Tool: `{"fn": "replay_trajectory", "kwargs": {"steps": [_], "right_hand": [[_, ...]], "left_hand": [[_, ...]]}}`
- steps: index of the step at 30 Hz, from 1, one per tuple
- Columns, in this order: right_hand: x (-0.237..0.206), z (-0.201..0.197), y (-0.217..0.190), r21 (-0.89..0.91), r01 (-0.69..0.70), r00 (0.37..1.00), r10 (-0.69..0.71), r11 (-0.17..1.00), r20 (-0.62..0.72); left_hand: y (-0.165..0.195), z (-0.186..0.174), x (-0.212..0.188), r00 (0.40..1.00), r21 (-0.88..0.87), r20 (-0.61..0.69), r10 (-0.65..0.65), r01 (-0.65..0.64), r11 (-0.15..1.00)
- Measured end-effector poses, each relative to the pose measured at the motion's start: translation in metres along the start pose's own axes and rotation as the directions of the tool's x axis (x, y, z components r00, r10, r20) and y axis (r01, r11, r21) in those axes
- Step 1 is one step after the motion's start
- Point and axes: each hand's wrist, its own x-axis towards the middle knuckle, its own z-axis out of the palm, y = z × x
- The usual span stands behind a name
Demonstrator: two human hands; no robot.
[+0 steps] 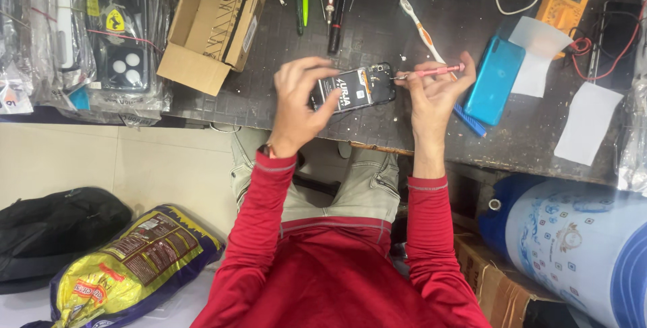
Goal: The person disassembles a smartphone, removes the battery, and uses a screwdriver to manipulate internal components. They then handle a blue phone case and a white phone, using a plastic tool to work on the device's edges.
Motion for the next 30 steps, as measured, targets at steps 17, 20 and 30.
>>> {"fn": "replay_trajectory", "kwargs": {"steps": [17,20,30], "right_hand": [[0.022,0.025,0.010,-0.140,0.030,0.989,-0.009,0.990,0.150],[0.021,0.027,0.011,-0.112,0.023,0.989,-0.007,0.993,0.147],[-0.015,0.041,0.011,-0.197,0.004,0.976,0.039,0.980,0.216]], "left_hand": [[0.018,-0.002,-0.022,0.991,0.375,-0.059,-0.117,0.131,0.918],[0.017,0.001,-0.025,0.993,0.396,-0.080,-0.091,0.116,0.911],[0.007,0.007,-0.030,0.989,0.276,-0.068,-0.135,0.149,0.950]]}}
